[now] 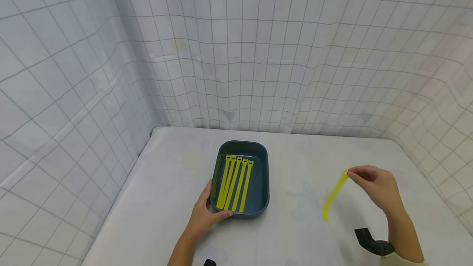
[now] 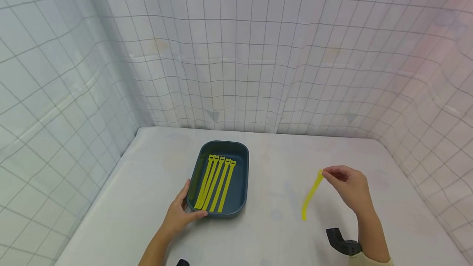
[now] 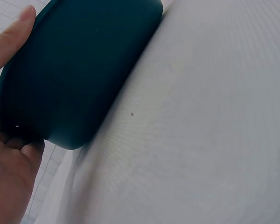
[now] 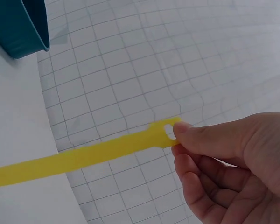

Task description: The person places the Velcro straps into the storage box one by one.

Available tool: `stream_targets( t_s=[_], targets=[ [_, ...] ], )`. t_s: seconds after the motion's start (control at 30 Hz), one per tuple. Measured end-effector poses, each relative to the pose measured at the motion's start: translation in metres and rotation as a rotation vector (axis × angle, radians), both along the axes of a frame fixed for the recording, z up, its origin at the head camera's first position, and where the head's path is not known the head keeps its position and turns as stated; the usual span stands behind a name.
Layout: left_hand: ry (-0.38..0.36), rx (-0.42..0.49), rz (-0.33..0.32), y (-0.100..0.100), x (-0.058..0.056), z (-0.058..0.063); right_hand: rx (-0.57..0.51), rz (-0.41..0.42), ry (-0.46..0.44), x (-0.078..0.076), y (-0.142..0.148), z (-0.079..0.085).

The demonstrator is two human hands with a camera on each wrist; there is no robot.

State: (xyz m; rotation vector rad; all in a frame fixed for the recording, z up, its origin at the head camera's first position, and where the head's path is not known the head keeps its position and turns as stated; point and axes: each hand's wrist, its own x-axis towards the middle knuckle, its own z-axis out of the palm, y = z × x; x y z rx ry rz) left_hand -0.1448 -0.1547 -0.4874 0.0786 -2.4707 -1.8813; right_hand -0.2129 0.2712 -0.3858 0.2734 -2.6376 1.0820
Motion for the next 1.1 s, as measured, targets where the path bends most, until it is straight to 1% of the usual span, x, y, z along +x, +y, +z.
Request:
stream_targets(
  t_s=[0.1, 0.23, 0.33, 0.57, 0.7, 0.87, 1.0, 1.1],
  targets=[
    [0.015, -0.011, 0.003, -0.002, -0.002, -0.008, 0.018, 0.032, 0.013, 0.005, 0.001, 0.004],
    [0.019, -0.010, 0.008, -0.003, -0.004, -0.011, 0.031, 0.040, 0.017, 0.008, 0.003, 0.006],
    [0.013, -0.018, 0.007, -0.003, -0.004, -0.011, 0.041, 0.034, 0.032, 0.012, 0.004, 0.008],
    [0.010, -0.019, 0.007, -0.002, -0.003, -0.011, 0.033, 0.044, 0.026, 0.022, 0.004, 0.013],
    [0.012, -0.014, 0.005, -0.002, -0.003, -0.011, 0.029, 0.018, 0.046, 0.025, 0.004, 0.015],
    [0.010, -0.007, 0.006, -0.003, -0.002, -0.011, -0.018, 0.009, 0.032, 0.026, 0.005, 0.014],
    [0.012, -0.004, 0.000, -0.003, -0.002, -0.011, -0.046, 0.024, 0.017, 0.025, 0.006, 0.012],
    [0.016, -0.007, -0.001, -0.003, -0.003, -0.010, -0.063, 0.032, 0.051, 0.022, 0.004, 0.016]
  ],
)
